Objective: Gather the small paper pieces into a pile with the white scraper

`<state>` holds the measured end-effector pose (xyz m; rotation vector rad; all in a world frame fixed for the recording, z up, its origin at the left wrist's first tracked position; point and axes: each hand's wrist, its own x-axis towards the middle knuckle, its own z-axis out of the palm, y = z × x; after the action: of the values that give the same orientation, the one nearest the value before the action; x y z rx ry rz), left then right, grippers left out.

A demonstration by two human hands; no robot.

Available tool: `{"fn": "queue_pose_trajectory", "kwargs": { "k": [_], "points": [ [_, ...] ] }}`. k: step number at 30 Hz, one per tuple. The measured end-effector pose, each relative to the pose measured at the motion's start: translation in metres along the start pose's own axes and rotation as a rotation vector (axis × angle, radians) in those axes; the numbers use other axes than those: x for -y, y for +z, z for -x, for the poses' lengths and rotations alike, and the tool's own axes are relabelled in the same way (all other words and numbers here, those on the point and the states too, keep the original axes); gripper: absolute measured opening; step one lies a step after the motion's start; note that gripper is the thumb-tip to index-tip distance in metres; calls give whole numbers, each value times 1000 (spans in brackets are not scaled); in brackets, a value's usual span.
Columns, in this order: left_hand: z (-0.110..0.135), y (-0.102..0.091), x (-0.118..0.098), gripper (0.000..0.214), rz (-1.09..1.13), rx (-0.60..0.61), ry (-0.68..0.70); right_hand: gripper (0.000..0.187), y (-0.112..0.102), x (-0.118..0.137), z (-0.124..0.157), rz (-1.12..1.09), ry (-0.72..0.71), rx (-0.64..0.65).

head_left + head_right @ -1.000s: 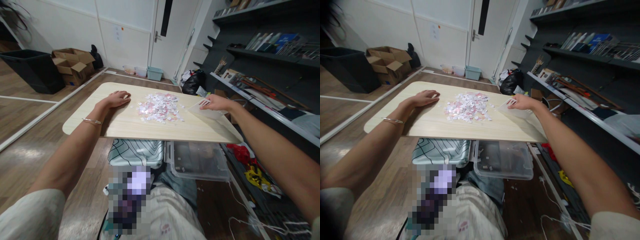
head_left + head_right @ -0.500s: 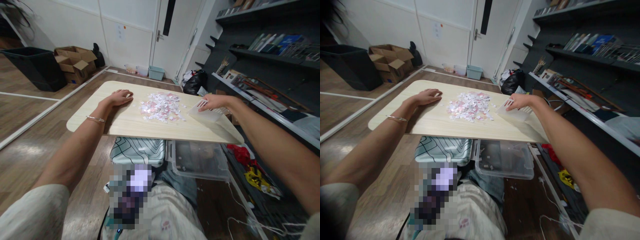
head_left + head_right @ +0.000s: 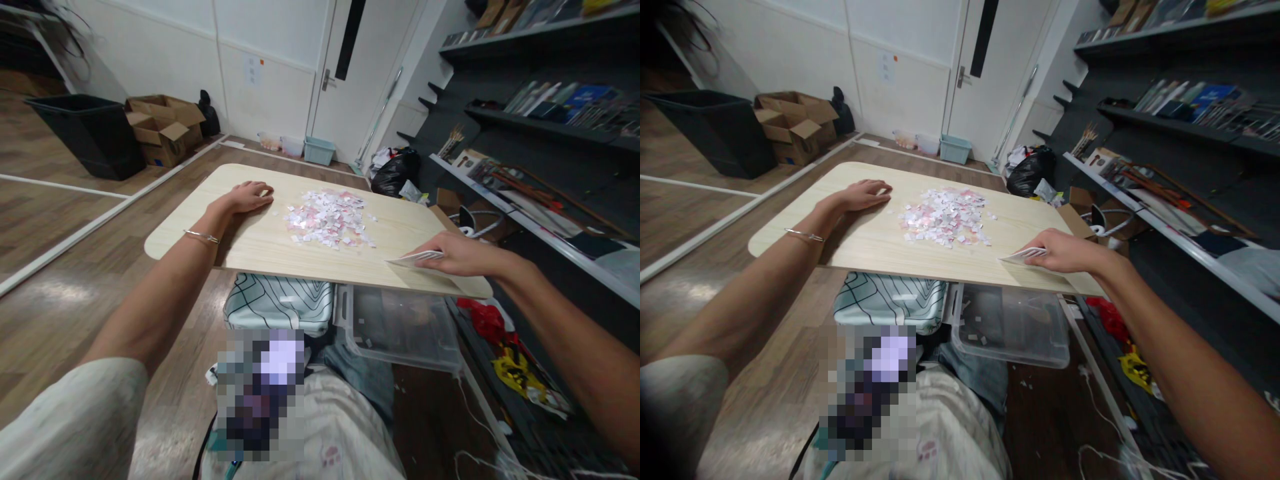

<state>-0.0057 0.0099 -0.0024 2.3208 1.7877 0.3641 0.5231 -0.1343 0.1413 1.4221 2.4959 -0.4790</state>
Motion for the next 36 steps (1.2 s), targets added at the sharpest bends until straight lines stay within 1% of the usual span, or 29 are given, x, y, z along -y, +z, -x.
{"fn": "queue_pose_trajectory", "kwargs": {
  "k": [2,5,8,10,11,13,16,20,24,27,29,31,34,36],
  "points": [
    [-1,1,1,77,-12,0,0,61,-4,-2,-3,-16,3,28],
    [-2,1,2,75,-36,0,-3,67,-16,-10,-17,-63,40,81],
    [-2,0,2,74,-37,1,-5,71,-27,-23,-41,-120,62,137],
    [-1,0,2,73,-27,7,-7,76,-31,-32,-59,-164,69,214],
    [-1,-1,2,74,-23,10,-8,78,-31,-36,-67,-190,96,260],
    [0,-1,1,74,-25,13,-7,81,-31,-42,-82,-240,180,326],
    [2,-2,0,73,-46,12,9,81,-29,-47,-95,-271,274,380],
    [1,-1,0,74,-76,15,16,77,-28,-47,-102,-279,321,447],
    [1,-1,2,75,-54,3,18,78,-28,-45,-107,-330,379,484],
    [1,-1,2,73,-50,13,15,76,-25,-41,-116,-308,415,522],
    [2,-2,1,73,-54,16,9,75,-22,-39,-125,-271,417,556],
    [2,-2,0,74,-57,15,8,78,-19,-38,-133,-254,394,592],
    [1,-1,1,73,-52,10,22,89,-12,-40,-141,-272,357,614],
    [0,0,3,73,-44,7,29,95,-7,-43,-142,-307,345,612]
  ]
}}
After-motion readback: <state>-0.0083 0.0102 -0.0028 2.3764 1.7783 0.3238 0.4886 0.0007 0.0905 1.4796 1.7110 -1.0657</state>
